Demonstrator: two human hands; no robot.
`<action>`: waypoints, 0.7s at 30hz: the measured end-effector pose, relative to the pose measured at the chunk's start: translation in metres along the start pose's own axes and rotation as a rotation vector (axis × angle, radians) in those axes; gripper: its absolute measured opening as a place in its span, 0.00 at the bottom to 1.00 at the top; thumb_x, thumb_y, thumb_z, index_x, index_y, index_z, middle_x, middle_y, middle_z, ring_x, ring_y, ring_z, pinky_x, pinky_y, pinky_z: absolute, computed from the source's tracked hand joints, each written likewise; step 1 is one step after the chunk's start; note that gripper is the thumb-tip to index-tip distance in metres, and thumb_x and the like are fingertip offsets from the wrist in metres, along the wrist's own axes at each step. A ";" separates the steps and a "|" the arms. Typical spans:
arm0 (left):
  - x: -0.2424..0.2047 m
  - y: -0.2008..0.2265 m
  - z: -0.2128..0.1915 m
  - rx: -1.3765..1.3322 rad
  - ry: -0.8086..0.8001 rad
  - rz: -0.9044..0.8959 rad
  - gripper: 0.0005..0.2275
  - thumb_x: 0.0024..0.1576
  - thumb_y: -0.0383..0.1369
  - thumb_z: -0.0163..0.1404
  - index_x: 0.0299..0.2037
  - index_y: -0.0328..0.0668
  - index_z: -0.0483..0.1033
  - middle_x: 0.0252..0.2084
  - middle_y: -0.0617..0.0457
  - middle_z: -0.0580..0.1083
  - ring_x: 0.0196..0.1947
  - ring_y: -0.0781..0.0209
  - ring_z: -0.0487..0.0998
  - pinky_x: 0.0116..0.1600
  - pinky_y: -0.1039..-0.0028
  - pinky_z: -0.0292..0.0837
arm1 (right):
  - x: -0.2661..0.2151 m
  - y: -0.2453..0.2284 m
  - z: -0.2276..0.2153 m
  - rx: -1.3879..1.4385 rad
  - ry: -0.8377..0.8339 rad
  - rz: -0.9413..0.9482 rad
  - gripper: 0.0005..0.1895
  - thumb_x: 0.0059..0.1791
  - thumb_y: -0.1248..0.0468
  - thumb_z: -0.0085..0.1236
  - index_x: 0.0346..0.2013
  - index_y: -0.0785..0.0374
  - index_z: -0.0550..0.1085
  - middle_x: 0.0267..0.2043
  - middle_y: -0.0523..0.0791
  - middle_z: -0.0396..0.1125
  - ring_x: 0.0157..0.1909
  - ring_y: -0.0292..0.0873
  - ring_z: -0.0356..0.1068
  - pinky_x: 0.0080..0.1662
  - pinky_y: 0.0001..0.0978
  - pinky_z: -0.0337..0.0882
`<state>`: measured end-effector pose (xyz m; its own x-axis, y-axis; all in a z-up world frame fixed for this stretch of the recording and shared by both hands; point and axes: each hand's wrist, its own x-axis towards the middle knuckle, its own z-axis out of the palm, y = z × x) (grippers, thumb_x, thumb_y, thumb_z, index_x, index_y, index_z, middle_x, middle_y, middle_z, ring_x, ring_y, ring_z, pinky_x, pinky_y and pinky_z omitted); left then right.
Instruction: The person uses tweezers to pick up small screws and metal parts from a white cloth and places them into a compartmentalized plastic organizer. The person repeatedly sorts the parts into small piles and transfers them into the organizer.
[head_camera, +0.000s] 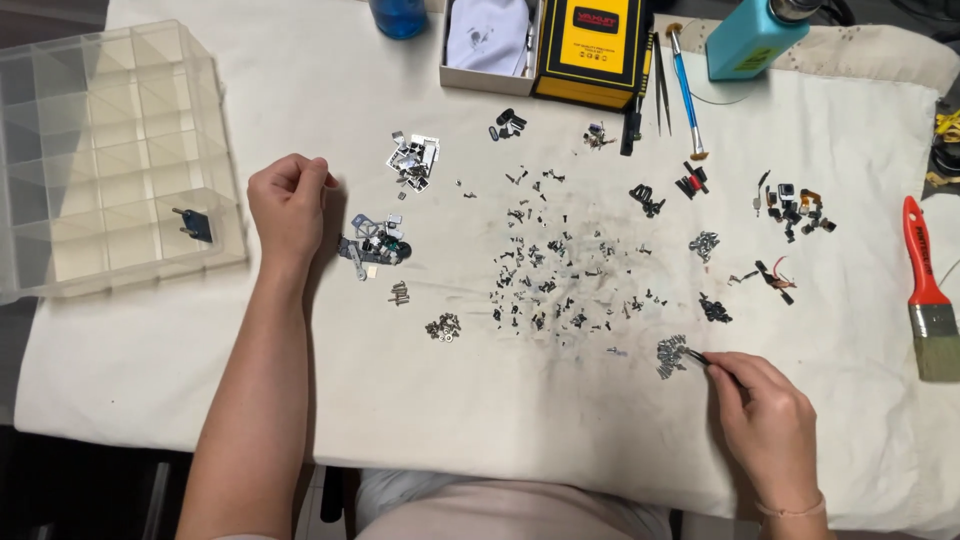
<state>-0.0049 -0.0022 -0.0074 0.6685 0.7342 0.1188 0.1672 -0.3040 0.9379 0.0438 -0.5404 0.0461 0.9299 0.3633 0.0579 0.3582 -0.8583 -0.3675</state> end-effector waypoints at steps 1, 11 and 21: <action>0.001 0.001 0.000 0.001 -0.001 0.000 0.14 0.61 0.30 0.49 0.20 0.43 0.73 0.20 0.59 0.71 0.25 0.72 0.67 0.36 0.79 0.63 | 0.002 -0.004 -0.003 0.001 -0.001 0.001 0.08 0.54 0.65 0.57 0.44 0.56 0.82 0.48 0.39 0.77 0.48 0.39 0.75 0.49 0.33 0.72; 0.001 -0.005 0.000 -0.028 -0.006 0.019 0.14 0.61 0.30 0.50 0.21 0.42 0.73 0.19 0.59 0.69 0.24 0.72 0.66 0.36 0.79 0.62 | 0.032 -0.040 -0.020 0.256 -0.013 0.020 0.11 0.54 0.69 0.60 0.50 0.66 0.80 0.52 0.49 0.74 0.53 0.41 0.72 0.51 0.30 0.71; 0.006 -0.009 0.002 0.013 0.003 0.071 0.12 0.61 0.27 0.48 0.23 0.42 0.78 0.10 0.57 0.60 0.18 0.69 0.56 0.28 0.79 0.54 | 0.098 -0.090 0.031 0.320 -0.003 -0.121 0.12 0.53 0.72 0.62 0.51 0.62 0.80 0.43 0.50 0.75 0.43 0.52 0.76 0.46 0.41 0.74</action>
<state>-0.0008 0.0041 -0.0156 0.6768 0.7122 0.1862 0.1288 -0.3636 0.9226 0.1004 -0.4167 0.0562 0.8819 0.4568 0.1165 0.4208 -0.6516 -0.6312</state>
